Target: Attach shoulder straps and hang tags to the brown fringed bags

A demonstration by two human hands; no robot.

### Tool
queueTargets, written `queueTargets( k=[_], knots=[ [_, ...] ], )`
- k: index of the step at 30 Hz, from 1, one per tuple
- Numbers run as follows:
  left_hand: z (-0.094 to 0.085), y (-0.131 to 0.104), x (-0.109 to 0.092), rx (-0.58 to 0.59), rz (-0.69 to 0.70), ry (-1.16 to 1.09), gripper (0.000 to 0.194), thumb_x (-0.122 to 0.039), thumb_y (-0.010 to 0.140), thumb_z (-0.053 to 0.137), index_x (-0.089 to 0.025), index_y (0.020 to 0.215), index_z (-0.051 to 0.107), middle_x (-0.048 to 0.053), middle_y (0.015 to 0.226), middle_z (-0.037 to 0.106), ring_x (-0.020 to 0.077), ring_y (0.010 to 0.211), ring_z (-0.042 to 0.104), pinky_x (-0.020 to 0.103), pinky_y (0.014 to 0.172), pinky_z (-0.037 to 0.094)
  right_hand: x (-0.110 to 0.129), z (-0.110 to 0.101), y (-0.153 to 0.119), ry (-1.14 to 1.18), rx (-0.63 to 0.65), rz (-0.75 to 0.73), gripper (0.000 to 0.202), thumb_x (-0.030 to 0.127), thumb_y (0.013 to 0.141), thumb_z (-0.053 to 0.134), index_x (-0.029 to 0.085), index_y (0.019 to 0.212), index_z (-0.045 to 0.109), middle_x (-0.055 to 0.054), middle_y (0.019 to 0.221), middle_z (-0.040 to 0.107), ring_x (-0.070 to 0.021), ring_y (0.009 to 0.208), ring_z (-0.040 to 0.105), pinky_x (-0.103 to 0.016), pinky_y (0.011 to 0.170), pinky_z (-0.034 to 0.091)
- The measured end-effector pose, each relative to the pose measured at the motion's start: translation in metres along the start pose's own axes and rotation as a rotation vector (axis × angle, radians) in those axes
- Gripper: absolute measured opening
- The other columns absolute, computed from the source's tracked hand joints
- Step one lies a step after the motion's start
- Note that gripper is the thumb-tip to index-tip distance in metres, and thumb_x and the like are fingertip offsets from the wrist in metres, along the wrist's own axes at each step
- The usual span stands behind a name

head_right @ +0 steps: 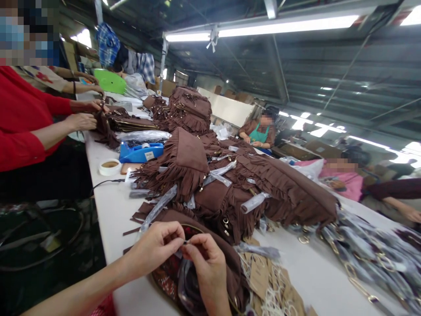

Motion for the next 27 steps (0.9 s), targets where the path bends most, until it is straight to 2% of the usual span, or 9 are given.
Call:
queueTargets(
  k=[8, 16, 21, 27],
  knots=[
    [0.006, -0.001, 0.002, 0.055, 0.015, 0.030, 0.011, -0.013, 0.076, 0.053, -0.015, 0.067, 0.061, -0.004, 0.057, 0.054, 0.0083, 0.052, 0.042, 0.019, 0.049, 0.027, 0.004, 0.004, 0.000, -0.021, 0.070, 0.017, 0.027, 0.038, 0.068, 0.082, 0.019, 0.071, 0.063, 0.001, 0.064, 0.065, -0.0153, 0.058, 0.063, -0.025, 0.057, 0.054],
    [0.008, -0.003, 0.000, 0.115, 0.012, 0.054, 0.011, -0.011, 0.073, 0.054, -0.015, 0.066, 0.061, -0.005, 0.057, 0.054, 0.0078, 0.052, 0.044, 0.018, 0.049, 0.028, 0.009, 0.009, -0.001, -0.022, 0.120, -0.016, 0.017, 0.027, 0.071, 0.079, 0.020, 0.068, 0.063, 0.003, 0.063, 0.064, -0.0130, 0.057, 0.060, -0.022, 0.057, 0.051],
    [0.006, -0.002, -0.003, 0.105, 0.012, 0.097, 0.010, -0.009, 0.071, 0.055, -0.016, 0.064, 0.058, -0.006, 0.054, 0.050, 0.0071, 0.050, 0.041, 0.019, 0.049, 0.027, 0.011, 0.006, -0.002, -0.103, 0.105, -0.069, 0.014, 0.023, 0.071, 0.078, 0.020, 0.066, 0.065, 0.002, 0.065, 0.065, -0.0132, 0.061, 0.060, -0.022, 0.060, 0.051],
    [0.005, -0.001, 0.000, 0.082, 0.033, 0.127, 0.011, -0.007, 0.069, 0.054, -0.016, 0.063, 0.057, -0.007, 0.054, 0.049, 0.0064, 0.049, 0.040, 0.019, 0.049, 0.026, 0.007, 0.004, -0.003, -0.097, 0.086, -0.034, 0.012, 0.023, 0.069, 0.078, 0.020, 0.069, 0.067, 0.001, 0.067, 0.067, -0.0143, 0.062, 0.062, -0.022, 0.060, 0.052]
  ],
)
Point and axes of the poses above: each hand's wrist, its own y-axis towards the middle knuckle, its own z-axis out of the palm, x = y × z, the point moved 9 cm from there along y, towards the middle knuckle
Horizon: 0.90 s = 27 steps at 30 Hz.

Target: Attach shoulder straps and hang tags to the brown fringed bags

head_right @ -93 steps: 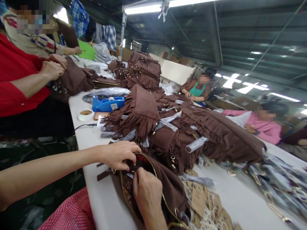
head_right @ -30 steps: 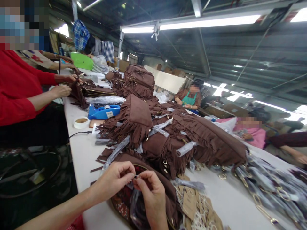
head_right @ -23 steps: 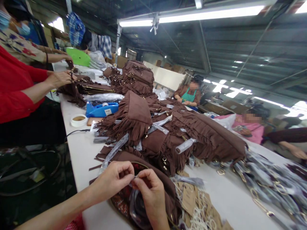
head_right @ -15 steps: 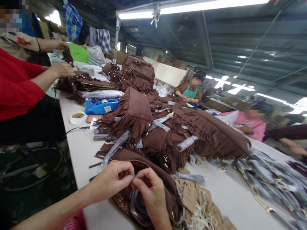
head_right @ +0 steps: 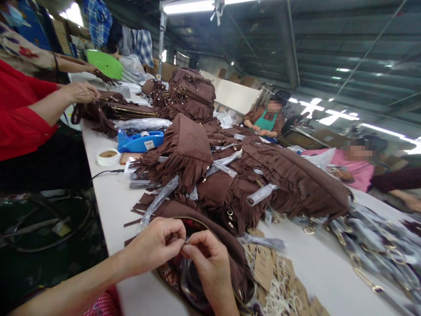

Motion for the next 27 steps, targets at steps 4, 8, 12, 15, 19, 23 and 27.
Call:
queueTargets(
  k=[4, 8, 12, 15, 19, 23, 27],
  knots=[
    [0.002, 0.001, 0.004, 0.032, 0.003, -0.164, 0.009, -0.013, 0.076, 0.054, -0.016, 0.069, 0.060, -0.005, 0.060, 0.055, 0.0082, 0.056, 0.046, 0.018, 0.052, 0.032, -0.006, 0.002, 0.000, 0.037, 0.017, 0.013, 0.013, 0.023, 0.071, 0.077, 0.020, 0.069, 0.064, 0.002, 0.066, 0.065, -0.0138, 0.059, 0.061, -0.023, 0.059, 0.052],
    [0.009, 0.000, 0.009, 0.132, -0.054, -0.344, 0.008, -0.018, 0.080, 0.052, -0.016, 0.081, 0.060, 0.000, 0.073, 0.062, 0.0117, 0.066, 0.057, 0.019, 0.056, 0.043, -0.010, 0.000, 0.000, -0.024, -0.004, -0.018, 0.015, 0.027, 0.074, 0.077, 0.020, 0.072, 0.063, 0.003, 0.066, 0.063, -0.0130, 0.057, 0.060, -0.022, 0.056, 0.051],
    [0.018, -0.003, 0.017, 0.236, -0.207, -0.485, 0.011, -0.022, 0.086, 0.046, -0.016, 0.091, 0.053, 0.000, 0.071, 0.063, 0.0129, 0.062, 0.062, 0.023, 0.058, 0.051, -0.003, -0.004, -0.002, -0.147, -0.043, -0.103, 0.011, 0.025, 0.074, 0.075, 0.020, 0.071, 0.066, 0.001, 0.068, 0.065, -0.0123, 0.060, 0.059, -0.020, 0.057, 0.049],
    [0.016, -0.002, 0.012, 0.250, -0.184, -0.522, 0.007, -0.019, 0.085, 0.047, -0.015, 0.088, 0.053, 0.002, 0.077, 0.066, 0.0122, 0.069, 0.065, 0.025, 0.068, 0.054, -0.001, -0.007, -0.002, -0.169, -0.072, -0.099, 0.009, 0.025, 0.074, 0.075, 0.020, 0.073, 0.068, 0.002, 0.066, 0.065, -0.0124, 0.058, 0.059, -0.019, 0.055, 0.049],
    [0.014, -0.001, 0.012, 0.223, -0.168, -0.493, 0.008, -0.018, 0.085, 0.047, -0.015, 0.088, 0.054, 0.003, 0.079, 0.067, 0.0110, 0.067, 0.064, 0.022, 0.062, 0.054, -0.002, -0.007, -0.002, -0.149, -0.071, -0.077, 0.010, 0.029, 0.079, 0.072, 0.019, 0.076, 0.070, -0.001, 0.070, 0.069, -0.0143, 0.062, 0.064, -0.021, 0.061, 0.054],
    [0.016, 0.000, 0.015, 0.169, -0.174, -0.458, 0.010, -0.019, 0.084, 0.046, -0.015, 0.089, 0.055, 0.000, 0.070, 0.063, 0.0083, 0.052, 0.055, 0.015, 0.044, 0.045, -0.002, -0.005, -0.002, -0.095, -0.054, -0.034, 0.016, 0.034, 0.084, 0.067, 0.019, 0.080, 0.070, -0.002, 0.074, 0.071, -0.0151, 0.063, 0.067, -0.023, 0.062, 0.057],
    [0.017, 0.001, 0.019, 0.135, -0.185, -0.421, 0.010, -0.022, 0.084, 0.048, -0.015, 0.086, 0.055, -0.001, 0.066, 0.061, 0.0080, 0.049, 0.053, 0.014, 0.040, 0.043, 0.000, 0.001, -0.001, -0.045, -0.008, -0.030, 0.017, 0.035, 0.085, 0.067, 0.019, 0.079, 0.069, -0.001, 0.072, 0.070, -0.0144, 0.064, 0.066, -0.022, 0.062, 0.056]
  ],
)
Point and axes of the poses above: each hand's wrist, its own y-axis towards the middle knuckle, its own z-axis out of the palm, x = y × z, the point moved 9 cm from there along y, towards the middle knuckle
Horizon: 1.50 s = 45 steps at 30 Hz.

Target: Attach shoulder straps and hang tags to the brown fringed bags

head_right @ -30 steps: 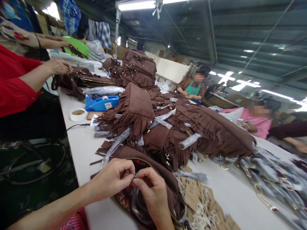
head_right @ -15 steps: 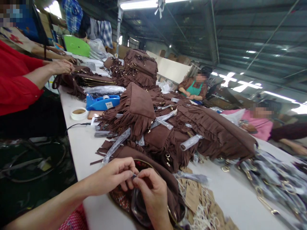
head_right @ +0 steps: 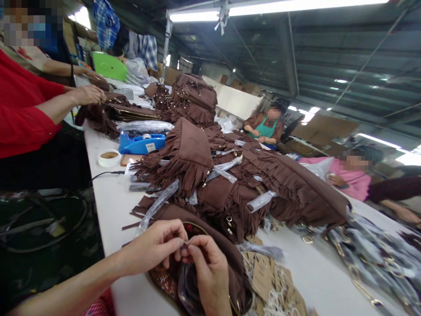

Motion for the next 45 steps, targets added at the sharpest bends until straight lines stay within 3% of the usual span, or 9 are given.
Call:
queueTargets(
  k=[12, 19, 33, 37, 40, 43, 45],
  knots=[
    [0.003, 0.000, 0.000, 0.011, -0.019, 0.066, 0.010, -0.022, 0.083, 0.046, -0.016, 0.083, 0.054, -0.002, 0.066, 0.061, 0.0094, 0.049, 0.052, 0.016, 0.041, 0.040, 0.002, 0.004, 0.000, -0.014, 0.047, -0.052, 0.013, 0.029, 0.086, 0.066, 0.020, 0.077, 0.068, 0.002, 0.067, 0.066, -0.0124, 0.061, 0.062, -0.019, 0.060, 0.052],
    [-0.005, -0.005, -0.024, -0.154, 0.236, 0.307, 0.012, -0.010, 0.079, 0.049, -0.017, 0.070, 0.054, -0.001, 0.072, 0.060, 0.0123, 0.070, 0.054, 0.022, 0.066, 0.040, 0.001, 0.002, -0.002, -0.108, 0.033, -0.100, 0.011, 0.027, 0.087, 0.064, 0.021, 0.079, 0.068, 0.002, 0.067, 0.067, -0.0122, 0.062, 0.062, -0.018, 0.061, 0.051],
    [-0.001, -0.002, -0.020, -0.186, 0.237, 0.411, 0.017, -0.007, 0.081, 0.050, -0.018, 0.068, 0.049, -0.001, 0.069, 0.056, 0.0144, 0.068, 0.052, 0.025, 0.065, 0.036, 0.012, 0.006, -0.003, -0.288, -0.019, -0.216, 0.013, 0.022, 0.088, 0.060, 0.021, 0.079, 0.069, 0.002, 0.069, 0.067, -0.0126, 0.063, 0.061, -0.019, 0.062, 0.050],
    [-0.004, -0.005, -0.030, -0.120, 0.304, 0.479, 0.015, -0.006, 0.083, 0.049, -0.018, 0.075, 0.055, 0.001, 0.077, 0.059, 0.0155, 0.076, 0.055, 0.025, 0.070, 0.040, 0.036, 0.005, -0.009, -0.471, -0.017, -0.323, 0.016, 0.020, 0.092, 0.054, 0.022, 0.099, 0.069, -0.002, 0.088, 0.073, -0.0145, 0.077, 0.069, -0.019, 0.072, 0.054],
    [-0.009, -0.016, -0.038, -0.131, 0.433, 0.667, 0.024, -0.006, 0.082, 0.053, -0.020, 0.101, 0.059, 0.006, 0.109, 0.060, 0.0208, 0.100, 0.055, 0.031, 0.086, 0.044, 0.045, 0.011, -0.036, -0.806, 0.112, -0.533, 0.034, 0.029, 0.090, 0.060, 0.022, 0.123, 0.062, -0.008, 0.116, 0.072, -0.0219, 0.102, 0.070, -0.026, 0.087, 0.056],
    [-0.020, -0.021, -0.030, -0.195, 0.429, 0.872, 0.052, -0.007, 0.076, 0.061, -0.022, 0.125, 0.052, 0.009, 0.129, 0.050, 0.0279, 0.115, 0.048, 0.042, 0.097, 0.042, 0.021, 0.010, -0.072, -1.199, 0.158, -0.683, 0.048, 0.041, 0.085, 0.063, 0.022, 0.128, 0.060, -0.011, 0.119, 0.071, -0.0280, 0.100, 0.070, -0.030, 0.078, 0.060],
    [-0.026, -0.020, -0.020, -0.199, 0.379, 0.897, 0.046, -0.006, 0.079, 0.055, -0.020, 0.123, 0.055, 0.009, 0.117, 0.054, 0.0259, 0.105, 0.051, 0.040, 0.091, 0.045, -0.004, 0.004, -0.087, -1.403, 0.108, -0.630, 0.046, 0.034, 0.087, 0.057, 0.023, 0.131, 0.058, -0.010, 0.115, 0.072, -0.0270, 0.091, 0.072, -0.029, 0.065, 0.061]
  ],
)
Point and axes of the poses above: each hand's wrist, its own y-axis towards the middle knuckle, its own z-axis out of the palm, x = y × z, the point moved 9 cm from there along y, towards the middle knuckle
